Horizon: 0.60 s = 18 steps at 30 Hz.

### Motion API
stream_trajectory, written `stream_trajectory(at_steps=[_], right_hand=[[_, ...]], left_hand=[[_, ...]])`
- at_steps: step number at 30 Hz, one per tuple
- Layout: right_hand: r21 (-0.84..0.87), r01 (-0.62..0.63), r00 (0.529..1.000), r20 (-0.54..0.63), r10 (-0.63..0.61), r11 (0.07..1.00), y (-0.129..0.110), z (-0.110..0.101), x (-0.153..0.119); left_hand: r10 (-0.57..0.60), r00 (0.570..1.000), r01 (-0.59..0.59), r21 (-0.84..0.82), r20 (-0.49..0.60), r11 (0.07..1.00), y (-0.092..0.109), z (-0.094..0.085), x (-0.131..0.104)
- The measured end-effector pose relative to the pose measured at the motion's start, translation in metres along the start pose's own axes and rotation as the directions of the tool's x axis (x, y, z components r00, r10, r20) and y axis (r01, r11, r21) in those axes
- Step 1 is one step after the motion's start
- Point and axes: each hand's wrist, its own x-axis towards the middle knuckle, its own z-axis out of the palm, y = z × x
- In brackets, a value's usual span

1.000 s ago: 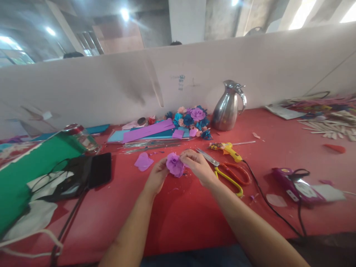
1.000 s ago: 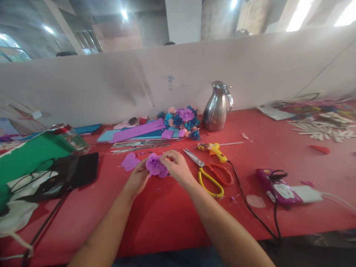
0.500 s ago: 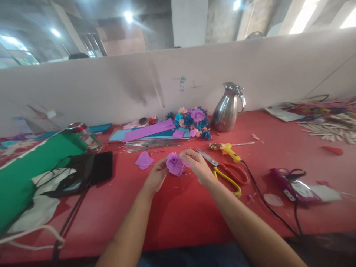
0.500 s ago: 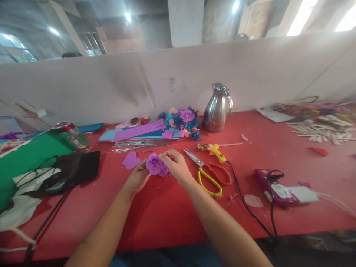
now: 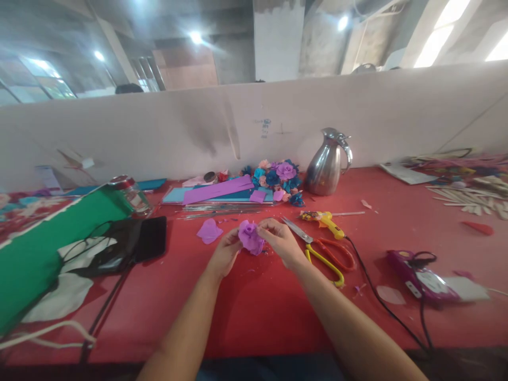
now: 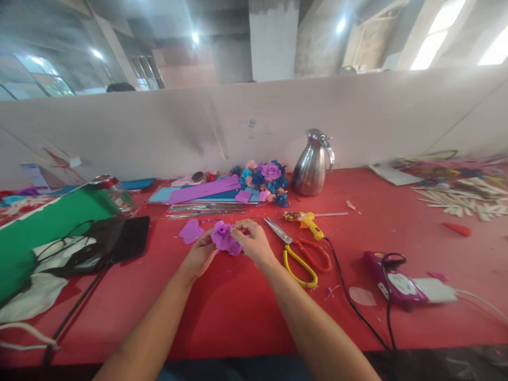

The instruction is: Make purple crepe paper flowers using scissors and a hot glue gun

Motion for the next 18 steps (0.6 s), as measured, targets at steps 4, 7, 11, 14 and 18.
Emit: stream_trajectory(at_steps=[4, 7, 11, 14, 18], right_hand=[[0.084, -0.083, 0.994, -0.068, 0.089, 0.993, 0.003, -0.001, 0.002], [0.123, -0.140, 0.981, -0.116, 0.154, 0.983, 0.008, 0.000, 0.002], [0.081, -0.116, 0.993, -0.001, 0.116, 0.990, 0.016, 0.008, -0.001], [0.044, -0.065, 0.995, 0.081, 0.062, 0.997, 0.020, 0.014, -0.004], [-0.011, -0.038, 0.997, 0.070, 0.038, 0.999, 0.025, 0.017, -0.004]], left_hand=[[0.034, 0.996, -0.037, -0.037, -0.079, 0.999, -0.001, -0.002, 0.002], [0.050, 0.986, -0.063, -0.081, -0.156, 0.995, -0.001, -0.003, 0.003], [0.045, 0.982, -0.063, -0.092, -0.182, 0.994, -0.001, 0.000, 0.002], [0.049, 0.987, -0.061, -0.073, -0.152, 0.995, -0.002, 0.003, -0.001], [0.059, 0.988, -0.064, -0.030, -0.141, 0.998, -0.001, 0.006, -0.002]])
